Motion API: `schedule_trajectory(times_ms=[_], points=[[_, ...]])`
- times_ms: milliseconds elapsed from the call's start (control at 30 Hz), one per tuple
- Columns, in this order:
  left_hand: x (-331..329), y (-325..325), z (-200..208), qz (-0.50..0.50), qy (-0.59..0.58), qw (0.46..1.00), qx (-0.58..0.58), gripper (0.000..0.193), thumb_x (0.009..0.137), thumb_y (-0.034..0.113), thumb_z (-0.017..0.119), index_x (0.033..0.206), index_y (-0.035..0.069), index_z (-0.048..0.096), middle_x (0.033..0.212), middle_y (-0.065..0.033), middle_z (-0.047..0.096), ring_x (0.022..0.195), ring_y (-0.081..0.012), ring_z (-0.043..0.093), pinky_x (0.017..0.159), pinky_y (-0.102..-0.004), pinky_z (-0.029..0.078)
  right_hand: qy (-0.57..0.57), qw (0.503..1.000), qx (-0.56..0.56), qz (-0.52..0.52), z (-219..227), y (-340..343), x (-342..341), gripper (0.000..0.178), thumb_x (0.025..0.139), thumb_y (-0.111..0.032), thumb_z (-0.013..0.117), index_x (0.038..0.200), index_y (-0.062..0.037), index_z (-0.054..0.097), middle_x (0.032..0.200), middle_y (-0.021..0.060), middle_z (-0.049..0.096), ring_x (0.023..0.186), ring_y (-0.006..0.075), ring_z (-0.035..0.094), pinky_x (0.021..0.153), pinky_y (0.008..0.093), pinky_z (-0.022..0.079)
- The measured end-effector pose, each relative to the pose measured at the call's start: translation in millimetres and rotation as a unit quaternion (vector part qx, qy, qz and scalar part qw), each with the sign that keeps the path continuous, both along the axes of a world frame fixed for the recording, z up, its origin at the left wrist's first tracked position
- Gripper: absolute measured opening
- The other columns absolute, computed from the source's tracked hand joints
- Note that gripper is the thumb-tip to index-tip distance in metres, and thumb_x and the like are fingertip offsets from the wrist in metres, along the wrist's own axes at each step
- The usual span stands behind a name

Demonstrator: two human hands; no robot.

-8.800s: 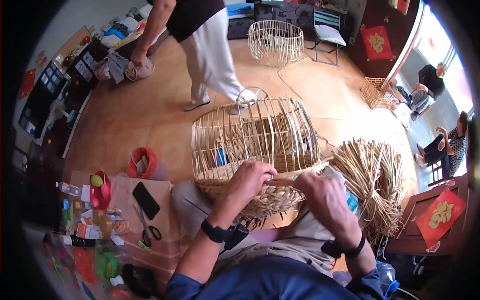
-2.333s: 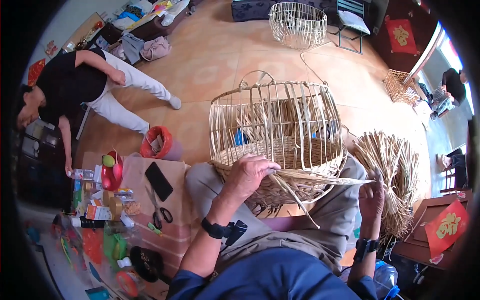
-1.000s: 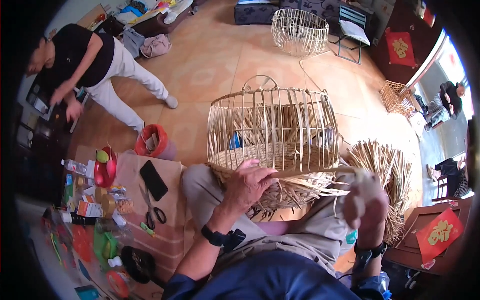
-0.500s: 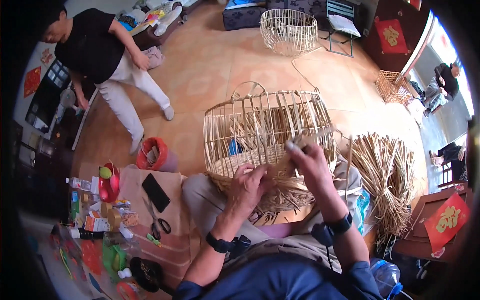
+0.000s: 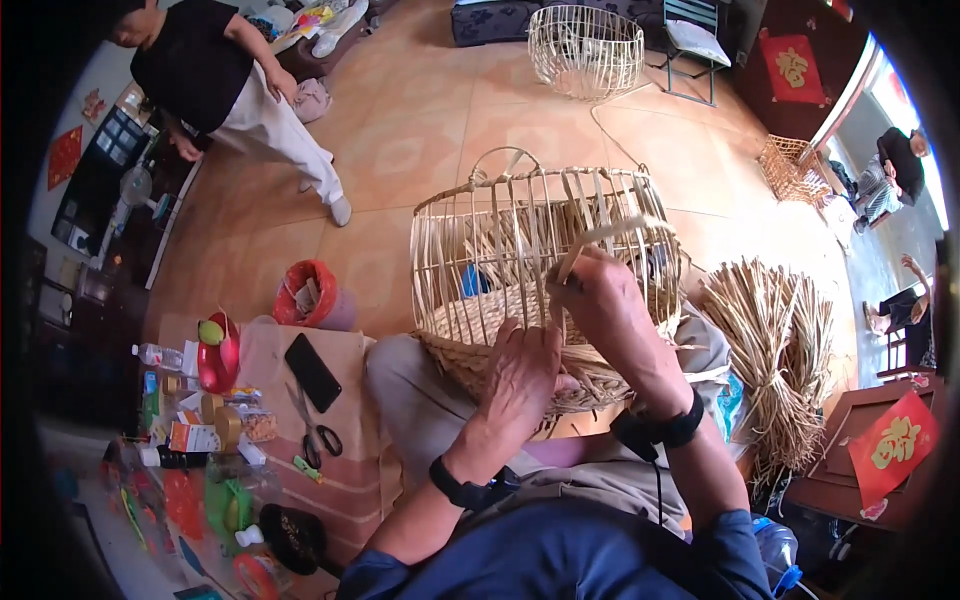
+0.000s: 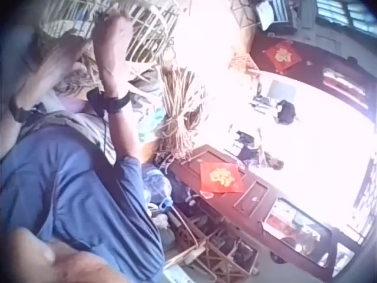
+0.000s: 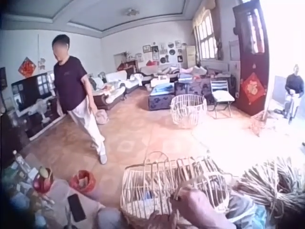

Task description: Weaving a large bamboo or wicker basket using thin strips of material.

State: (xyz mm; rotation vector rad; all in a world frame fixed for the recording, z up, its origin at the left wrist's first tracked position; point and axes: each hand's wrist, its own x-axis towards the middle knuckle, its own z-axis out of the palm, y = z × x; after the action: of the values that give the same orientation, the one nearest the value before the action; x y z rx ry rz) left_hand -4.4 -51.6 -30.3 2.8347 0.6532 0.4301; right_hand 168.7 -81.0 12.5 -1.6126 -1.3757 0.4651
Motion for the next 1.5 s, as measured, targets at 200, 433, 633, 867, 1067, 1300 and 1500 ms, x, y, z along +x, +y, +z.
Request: schedule_trajectory(times_ms=[200,433,633,867,1067,1300,1500], points=[[0.9,5.1,-5.5,-0.035,-0.053,0.996,-0.064,0.049,0.074,0.027,0.087,0.109,0.001,0.065,0.089,-0.0138,0.064,0.093,-0.0345,0.064,0.102,-0.0481,0.042,-0.197,0.980,0.005,-0.003,-29.6,-3.5,-7.4,0.009,0.088,0.000,0.061,0.097,-0.0001,0.061,0.077,0.0203,0.062,0.071,0.0430,0.064,0.061,0.0516,0.048],[1.6,14.4,-3.3,-0.041,-0.095,0.979,-0.173,0.039,0.073,0.024,0.088,0.101,0.007,0.069,0.081,-0.0107,0.068,0.088,-0.0330,0.067,0.100,-0.0465,0.042,-0.075,0.996,0.023,0.033,-22.4,-21.6,-2.2,0.046,0.076,0.001,0.075,0.119,0.0010,0.060,0.074,0.0175,0.062,0.065,0.0323,0.064,0.061,0.0402,0.051],[-5.1,17.6,-21.4,-0.012,-0.068,0.985,-0.158,0.055,0.069,0.035,0.092,0.110,0.004,0.072,0.096,-0.0110,0.072,0.104,-0.0355,0.065,0.107,-0.0485,0.040,0.464,0.885,-0.026,-0.036,-42.3,-59.0,36.9,0.027,0.097,-0.006,0.072,0.121,-0.0024,0.059,0.089,0.0113,0.074,0.060,0.0147,0.067,0.052,0.0283,0.056],[-7.3,38.6,-2.7,-0.098,-0.048,0.972,-0.206,0.053,0.073,0.025,0.091,0.117,0.004,0.069,0.093,-0.0158,0.070,0.098,-0.0354,0.065,0.092,-0.0464,0.049,0.379,0.917,-0.124,-0.006,-41.0,-112.7,-2.8,0.022,0.096,-0.019,0.078,0.104,-0.0031,0.065,0.084,0.0057,0.065,0.067,0.0111,0.057,0.059,0.0300,0.048],[-9.3,37.2,42.5,-0.030,-0.079,0.996,0.013,0.024,0.095,0.004,0.060,0.116,0.003,0.071,0.094,-0.0143,0.071,0.088,-0.0324,0.068,0.088,-0.0461,0.053,0.195,0.961,-0.194,-0.001,-32.3,-99.4,7.7,0.033,0.105,-0.032,0.066,0.099,0.0001,0.066,0.073,0.0001,0.058,0.063,0.0121,0.051,0.057,0.0308,0.043],[2.2,24.3,18.3,-0.009,-0.140,0.970,-0.199,0.024,0.090,0.001,0.070,0.112,0.009,0.075,0.094,-0.0095,0.071,0.086,-0.0290,0.066,0.080,-0.0399,0.055,0.627,0.770,0.097,-0.068,-78.3,-144.8,45.0,0.023,0.105,-0.028,0.062,0.100,-0.0061,0.060,0.075,0.0047,0.064,0.056,0.0120,0.053,0.052,0.0249,0.041],[0.8,21.3,13.7,-0.029,-0.144,0.972,-0.185,0.026,0.091,0.000,0.069,0.115,0.009,0.074,0.094,-0.0097,0.073,0.090,-0.0292,0.066,0.082,-0.0396,0.053,0.709,0.644,0.270,-0.095,-105.4,-188.2,90.9,0.024,0.112,-0.031,0.052,0.114,-0.0122,0.067,0.074,-0.0034,0.061,0.056,0.0096,0.048,0.055,0.0237,0.039]])
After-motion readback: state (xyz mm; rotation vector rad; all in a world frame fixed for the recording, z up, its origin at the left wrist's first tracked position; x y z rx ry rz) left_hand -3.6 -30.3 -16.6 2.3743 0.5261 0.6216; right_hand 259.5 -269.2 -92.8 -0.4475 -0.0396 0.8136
